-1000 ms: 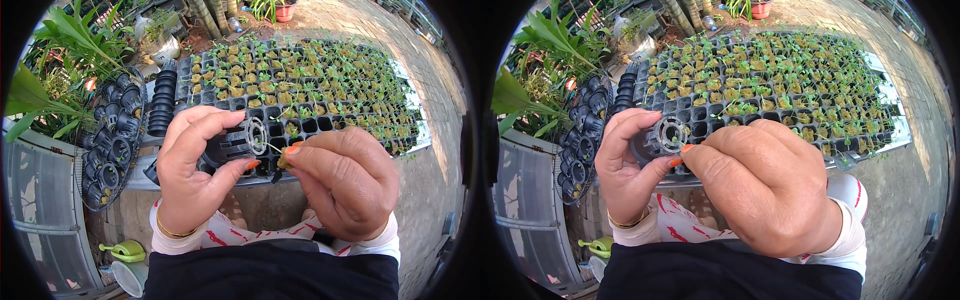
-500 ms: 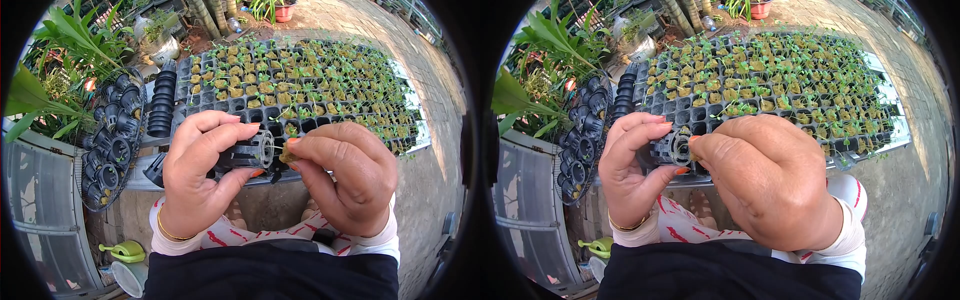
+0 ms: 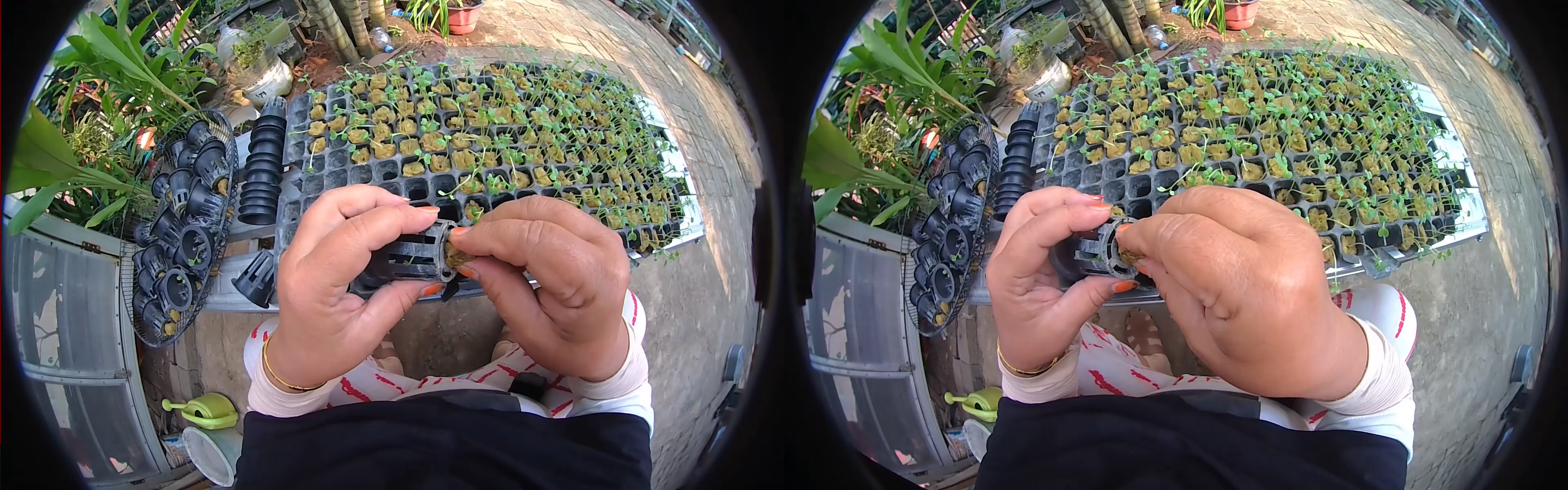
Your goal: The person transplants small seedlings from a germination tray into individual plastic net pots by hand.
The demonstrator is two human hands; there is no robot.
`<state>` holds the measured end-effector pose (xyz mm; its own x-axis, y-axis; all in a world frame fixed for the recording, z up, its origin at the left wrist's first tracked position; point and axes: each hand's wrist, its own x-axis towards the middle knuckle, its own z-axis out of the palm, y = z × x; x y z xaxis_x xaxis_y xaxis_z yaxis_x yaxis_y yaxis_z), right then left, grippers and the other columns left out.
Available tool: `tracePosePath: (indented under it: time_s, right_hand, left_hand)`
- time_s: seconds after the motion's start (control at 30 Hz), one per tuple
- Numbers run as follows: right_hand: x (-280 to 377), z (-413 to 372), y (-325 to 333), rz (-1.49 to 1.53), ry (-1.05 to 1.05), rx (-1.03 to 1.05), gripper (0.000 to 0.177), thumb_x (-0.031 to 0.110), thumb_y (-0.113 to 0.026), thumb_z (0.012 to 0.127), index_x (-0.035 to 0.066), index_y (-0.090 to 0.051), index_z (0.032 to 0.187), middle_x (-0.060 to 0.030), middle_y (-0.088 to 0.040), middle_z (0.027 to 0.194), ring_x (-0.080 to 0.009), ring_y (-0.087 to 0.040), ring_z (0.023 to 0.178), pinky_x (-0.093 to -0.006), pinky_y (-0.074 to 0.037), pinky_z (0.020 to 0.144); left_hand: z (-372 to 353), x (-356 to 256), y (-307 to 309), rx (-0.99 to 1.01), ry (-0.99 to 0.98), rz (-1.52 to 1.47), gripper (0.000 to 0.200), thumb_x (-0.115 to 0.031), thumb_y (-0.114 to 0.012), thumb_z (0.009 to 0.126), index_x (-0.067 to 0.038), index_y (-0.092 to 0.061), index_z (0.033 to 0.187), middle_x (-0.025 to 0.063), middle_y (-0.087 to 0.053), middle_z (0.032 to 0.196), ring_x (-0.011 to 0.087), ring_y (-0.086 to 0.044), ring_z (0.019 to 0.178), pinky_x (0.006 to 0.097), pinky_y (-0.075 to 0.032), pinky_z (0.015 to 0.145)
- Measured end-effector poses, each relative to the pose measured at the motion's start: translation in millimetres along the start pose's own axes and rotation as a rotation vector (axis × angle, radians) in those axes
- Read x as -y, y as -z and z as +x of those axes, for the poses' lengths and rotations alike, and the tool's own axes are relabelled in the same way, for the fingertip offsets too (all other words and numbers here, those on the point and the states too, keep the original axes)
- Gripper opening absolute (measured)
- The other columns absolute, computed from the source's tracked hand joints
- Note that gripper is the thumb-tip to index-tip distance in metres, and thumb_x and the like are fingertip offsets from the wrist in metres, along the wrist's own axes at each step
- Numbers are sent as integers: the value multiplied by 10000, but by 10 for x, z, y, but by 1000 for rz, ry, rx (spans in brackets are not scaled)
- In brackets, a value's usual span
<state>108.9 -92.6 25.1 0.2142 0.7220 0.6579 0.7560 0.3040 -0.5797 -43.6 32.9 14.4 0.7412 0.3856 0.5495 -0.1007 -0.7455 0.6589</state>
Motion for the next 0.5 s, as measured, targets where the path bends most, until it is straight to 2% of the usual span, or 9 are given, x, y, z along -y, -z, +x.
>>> tracePosePath:
  time_s: [0.13, 0.5]
  right_hand:
    - [-29, 11, 0, 108, -29, 38, 218, -72, -679, 676, 17, -679, 875, -110, -638, 799, -207, -629, 700, -278, -503, 596]
    - [-25, 24, 7, 84, -32, 29, 192, -63, -682, 682, 24, -670, 853, -98, -638, 775, -208, -626, 692, -286, -499, 608]
  left_hand:
    - [6, 20, 6, -1, -18, -36, 532, -59, -832, 551, 1, -621, 1035, 125, -568, 1055, 219, -538, 993, 318, -419, 875]
    - [9, 6, -11, 7, -10, 1, 522, -100, -840, 552, 3, -634, 1020, 118, -586, 1017, 219, -544, 969, 319, -428, 851]
